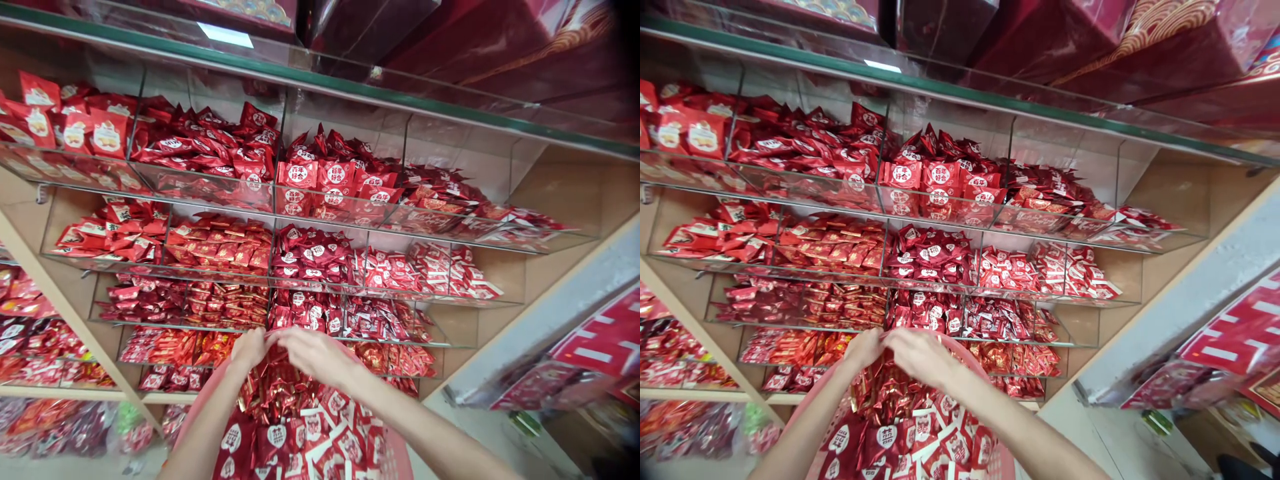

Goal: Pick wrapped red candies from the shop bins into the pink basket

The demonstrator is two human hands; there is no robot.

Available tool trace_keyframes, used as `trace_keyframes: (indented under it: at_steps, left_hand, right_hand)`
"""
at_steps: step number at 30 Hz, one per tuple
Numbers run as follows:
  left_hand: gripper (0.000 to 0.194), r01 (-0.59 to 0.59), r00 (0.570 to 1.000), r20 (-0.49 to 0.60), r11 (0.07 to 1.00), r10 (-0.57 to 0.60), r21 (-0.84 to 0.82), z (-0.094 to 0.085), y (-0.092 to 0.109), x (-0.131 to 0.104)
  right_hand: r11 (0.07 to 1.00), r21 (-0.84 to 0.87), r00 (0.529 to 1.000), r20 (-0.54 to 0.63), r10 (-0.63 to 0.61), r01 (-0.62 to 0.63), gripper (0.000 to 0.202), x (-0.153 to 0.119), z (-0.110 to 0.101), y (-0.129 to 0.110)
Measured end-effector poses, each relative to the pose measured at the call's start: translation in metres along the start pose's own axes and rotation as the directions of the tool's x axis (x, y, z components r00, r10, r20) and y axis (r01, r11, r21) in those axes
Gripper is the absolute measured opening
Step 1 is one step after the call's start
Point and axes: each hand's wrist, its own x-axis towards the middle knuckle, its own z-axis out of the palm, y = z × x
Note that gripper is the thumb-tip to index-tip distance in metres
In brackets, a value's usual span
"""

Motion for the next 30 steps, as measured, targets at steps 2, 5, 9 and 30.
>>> trace_keyframes:
  at_steps: [2,5,9,30]
  left_hand:
    - [0.070,-0.001,1.000,-0.005,1.000,0.001,-0.005,0.000,0.000,0.000]
    - [0.071,-0.002,1.000,-0.003,1.000,0.002,-0.012,-0.002,0.000,0.000]
    - [0.072,-0.004,1.000,-0.013,1.000,0.004,-0.011,-0.003,0.000,-0.001]
    - [0.072,0.004,1.000,-0.003,1.000,-0.004,-0.005,-0.002,0.000,0.000]
  right_hand:
    - [0.997,-0.045,0.983,-0.174,0.051,-0.059,0.028,0.010,-0.026,0.019]
    - [0.956,-0.159,0.904,-0.393,0.168,-0.247,0.027,0.025,-0.058,0.046]
    - [0.800,-0.298,0.793,-0.516,0.325,-0.522,0.041,0.047,-0.082,0.066]
    - [0.663,-0.237,0.690,-0.424,0.587,-0.710,0.052,0.069,-0.105,0.082]
